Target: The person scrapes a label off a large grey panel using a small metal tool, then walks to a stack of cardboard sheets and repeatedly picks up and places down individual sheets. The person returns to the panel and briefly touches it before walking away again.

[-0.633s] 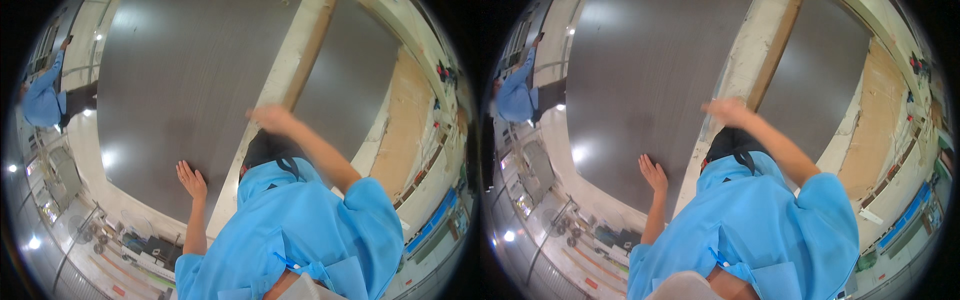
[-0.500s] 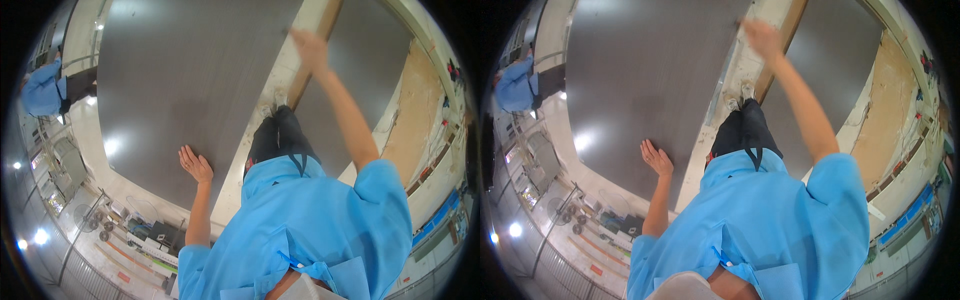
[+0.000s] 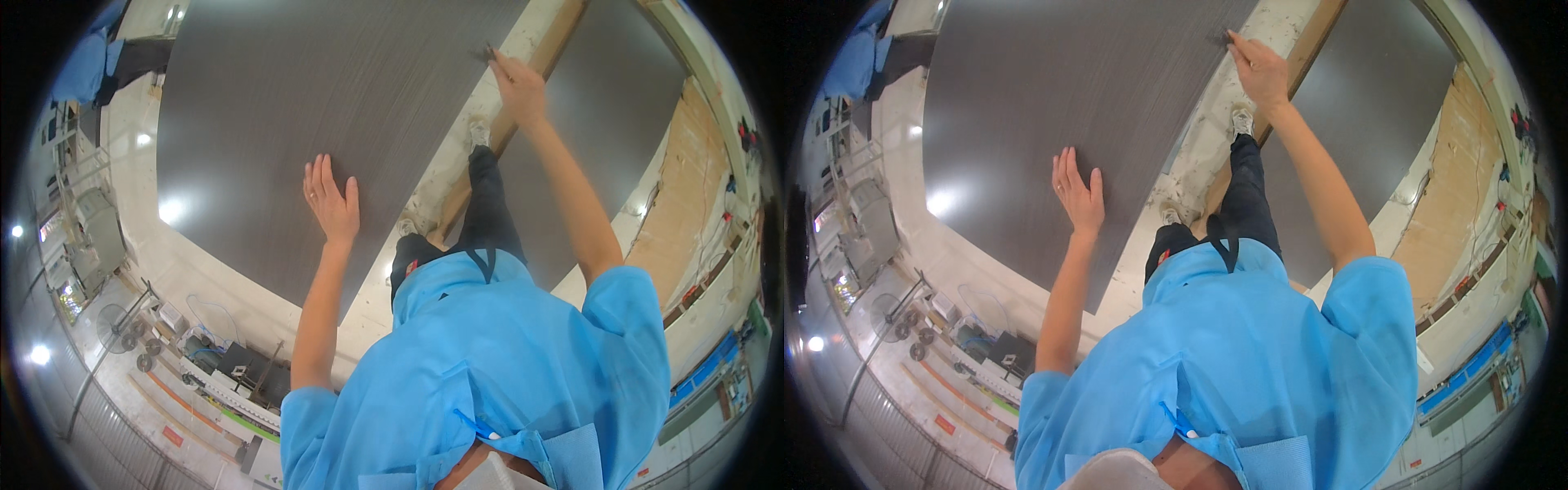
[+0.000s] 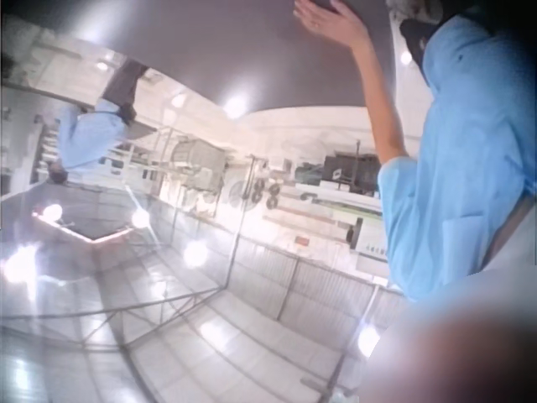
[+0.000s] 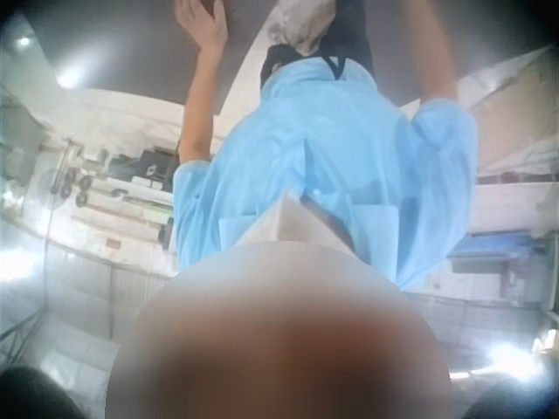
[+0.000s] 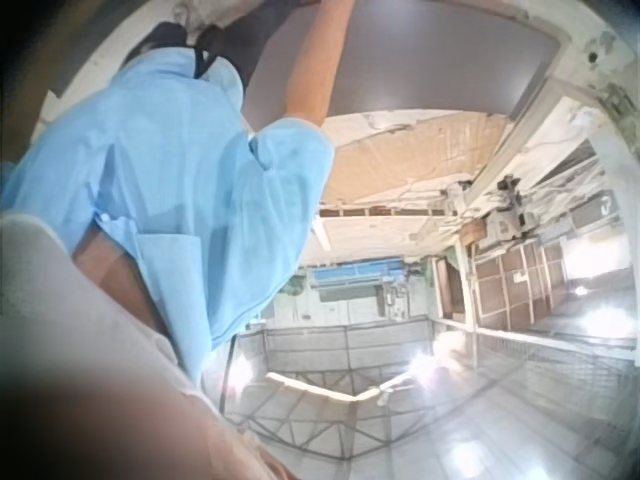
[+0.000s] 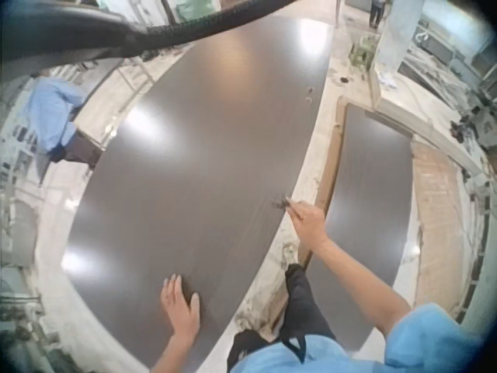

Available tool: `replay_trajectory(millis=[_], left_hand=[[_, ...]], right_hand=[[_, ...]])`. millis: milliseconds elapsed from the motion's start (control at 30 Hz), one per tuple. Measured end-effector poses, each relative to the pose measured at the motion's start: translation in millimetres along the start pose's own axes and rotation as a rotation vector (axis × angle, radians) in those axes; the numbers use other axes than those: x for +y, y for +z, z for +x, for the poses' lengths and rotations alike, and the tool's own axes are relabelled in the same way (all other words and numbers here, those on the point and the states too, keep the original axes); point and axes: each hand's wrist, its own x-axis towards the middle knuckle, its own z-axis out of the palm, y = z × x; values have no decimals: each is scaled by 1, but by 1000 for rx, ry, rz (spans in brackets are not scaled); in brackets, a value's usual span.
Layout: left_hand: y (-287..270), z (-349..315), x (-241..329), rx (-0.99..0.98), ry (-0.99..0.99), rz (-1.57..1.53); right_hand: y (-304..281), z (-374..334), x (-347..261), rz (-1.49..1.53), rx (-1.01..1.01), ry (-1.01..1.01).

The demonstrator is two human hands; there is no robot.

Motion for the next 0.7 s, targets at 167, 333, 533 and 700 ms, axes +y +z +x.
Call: replay_trajectory(millis=[167, 333, 533, 700], left_hand=[[-41, -90, -92, -3, 94, -51], [-74, -229, -176, 80, -121, 66], [-56, -279, -198, 72, -49, 137], [-55, -275, -198, 87, -35, 150]], right_hand=[[34, -128, -96, 45, 35, -16], [57, -255, -194, 35, -19, -108], [64, -370, -289, 48, -252, -128], [50, -332, -256, 53, -533, -312]])
